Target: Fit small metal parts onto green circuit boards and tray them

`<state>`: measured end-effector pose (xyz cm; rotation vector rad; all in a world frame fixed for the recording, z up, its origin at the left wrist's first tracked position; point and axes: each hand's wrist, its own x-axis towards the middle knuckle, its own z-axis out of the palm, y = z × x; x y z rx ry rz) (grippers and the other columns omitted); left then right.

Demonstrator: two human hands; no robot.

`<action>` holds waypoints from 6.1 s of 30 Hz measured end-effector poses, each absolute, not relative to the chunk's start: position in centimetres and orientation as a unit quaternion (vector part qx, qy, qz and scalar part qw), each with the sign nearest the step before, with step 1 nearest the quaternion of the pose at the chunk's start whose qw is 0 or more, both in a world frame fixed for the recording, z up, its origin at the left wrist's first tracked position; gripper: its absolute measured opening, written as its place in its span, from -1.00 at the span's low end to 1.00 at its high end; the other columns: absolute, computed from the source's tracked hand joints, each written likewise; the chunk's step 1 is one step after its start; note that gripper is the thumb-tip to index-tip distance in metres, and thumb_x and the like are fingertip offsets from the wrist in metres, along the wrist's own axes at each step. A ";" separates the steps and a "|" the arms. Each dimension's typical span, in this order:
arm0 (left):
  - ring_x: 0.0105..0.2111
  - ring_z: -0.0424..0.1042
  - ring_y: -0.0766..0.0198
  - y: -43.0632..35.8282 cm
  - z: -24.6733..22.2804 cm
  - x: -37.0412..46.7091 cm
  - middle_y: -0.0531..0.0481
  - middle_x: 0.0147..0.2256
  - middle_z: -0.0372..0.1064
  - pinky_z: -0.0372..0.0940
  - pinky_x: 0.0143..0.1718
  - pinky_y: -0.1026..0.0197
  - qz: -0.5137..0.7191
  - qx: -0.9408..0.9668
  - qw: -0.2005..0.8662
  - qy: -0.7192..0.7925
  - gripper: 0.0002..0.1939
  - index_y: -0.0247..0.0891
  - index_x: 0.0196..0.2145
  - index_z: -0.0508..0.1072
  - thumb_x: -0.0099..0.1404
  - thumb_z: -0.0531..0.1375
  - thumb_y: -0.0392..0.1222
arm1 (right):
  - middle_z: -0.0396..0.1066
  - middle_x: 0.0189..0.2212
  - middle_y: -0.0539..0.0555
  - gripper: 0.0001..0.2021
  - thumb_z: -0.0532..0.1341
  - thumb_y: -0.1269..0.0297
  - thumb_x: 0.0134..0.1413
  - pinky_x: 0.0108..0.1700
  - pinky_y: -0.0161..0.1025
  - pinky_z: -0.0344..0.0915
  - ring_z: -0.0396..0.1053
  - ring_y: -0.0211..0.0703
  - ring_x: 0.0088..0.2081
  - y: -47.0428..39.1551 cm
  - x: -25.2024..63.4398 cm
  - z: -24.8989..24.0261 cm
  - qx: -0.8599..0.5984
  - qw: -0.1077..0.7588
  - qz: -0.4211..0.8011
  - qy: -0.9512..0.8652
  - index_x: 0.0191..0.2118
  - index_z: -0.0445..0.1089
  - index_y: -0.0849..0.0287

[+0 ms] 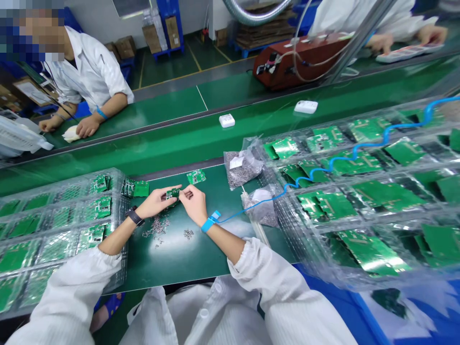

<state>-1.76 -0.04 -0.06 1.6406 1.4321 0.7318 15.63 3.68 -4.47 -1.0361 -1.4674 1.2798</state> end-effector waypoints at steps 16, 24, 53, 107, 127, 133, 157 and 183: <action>-0.57 0.22 0.27 -1.0 0.2 -0.5 0.15 -0.58 0.36 0.17 -0.42 0.26 0.245 0.681 0.354 0.593 -0.45 -0.27 0.28 0.41 0.36 0.22 -0.15 | 0.38 -0.54 -0.01 -0.72 0.29 0.05 0.10 -0.36 -0.22 0.28 0.32 -0.17 -0.46 3.5 16.7 -5.6 -0.406 0.432 0.509 -0.624 -0.46 0.35 0.12; -0.48 0.43 0.16 -1.5 0.7 0.4 0.11 -0.52 0.50 0.30 -0.32 0.20 0.260 0.678 0.305 0.617 -0.52 -0.19 0.19 0.52 0.32 0.21 -0.34 | 0.47 -0.49 0.08 -0.65 0.35 -0.07 0.04 -0.38 -0.19 0.33 0.39 -0.11 -0.44 3.3 17.1 -6.0 -0.406 0.416 0.522 -0.624 -0.41 0.44 0.14; -0.50 0.53 0.20 0.8 0.1 -2.1 0.02 -0.47 0.56 0.40 -0.44 0.23 0.431 0.498 0.279 0.699 -0.72 -0.24 -0.33 0.48 0.19 0.34 0.04 | 0.48 -0.42 -0.03 -0.96 0.29 0.41 0.11 -0.25 -0.33 0.22 0.37 -0.27 -0.38 5.0 18.3 -3.2 -0.241 0.119 0.499 -0.824 -0.35 0.49 0.17; -0.18 0.58 0.12 -0.5 -1.0 -0.8 -0.01 -0.24 0.62 0.35 -0.11 0.21 0.301 0.605 0.232 0.700 -0.76 -0.18 -0.20 0.59 0.31 0.30 0.02 | 0.44 -0.31 0.05 -0.90 0.21 0.20 0.18 -0.25 -0.21 0.24 0.40 -0.08 -0.29 2.9 19.2 -2.2 -0.184 0.022 0.412 -0.892 -0.29 0.42 0.07; -0.17 0.58 0.13 -0.5 -1.0 -0.9 0.00 -0.22 0.62 0.35 -0.10 0.21 0.295 0.620 0.234 0.688 -0.79 -0.18 -0.21 0.58 0.32 0.30 -0.01 | 0.39 -0.22 0.13 -0.86 0.15 0.23 0.25 -0.19 -0.13 0.34 0.43 0.00 -0.24 3.7 19.4 -2.9 -0.237 0.105 0.365 -0.894 -0.14 0.41 0.07; -0.17 0.58 0.11 -0.5 -1.0 -0.9 -0.02 -0.23 0.62 0.35 -0.11 0.20 0.283 0.622 0.232 0.692 -0.77 -0.19 -0.20 0.59 0.31 0.30 0.00 | 0.39 -0.30 0.10 -0.82 0.06 0.31 0.26 -0.21 -0.14 0.32 0.42 -0.05 -0.31 4.0 19.5 -3.0 -0.233 0.101 0.380 -0.890 -0.24 0.42 0.09; -0.53 0.48 0.26 -0.5 -0.4 -0.8 0.05 -0.52 0.48 0.32 -0.42 0.27 0.353 0.544 0.377 0.662 -0.77 -0.25 -0.30 0.51 0.21 0.31 -0.02 | 0.56 -0.37 0.12 -0.61 0.44 -0.05 -0.06 -0.17 -0.13 0.45 0.50 -0.07 -0.32 4.6 17.2 -5.8 -0.315 0.344 0.605 -0.646 -0.28 0.49 0.17; -0.33 0.54 0.16 0.4 -0.3 -1.6 -0.02 -0.26 0.57 0.40 -0.25 0.16 0.338 0.641 0.286 0.627 -0.67 -0.19 -0.12 0.50 0.18 0.34 -0.02 | 0.56 -0.41 0.05 -0.80 0.38 0.19 -0.04 -0.14 -0.15 0.46 0.55 -0.09 -0.30 5.9 15.8 -6.5 -0.317 0.430 0.616 -0.579 -0.29 0.45 0.13</action>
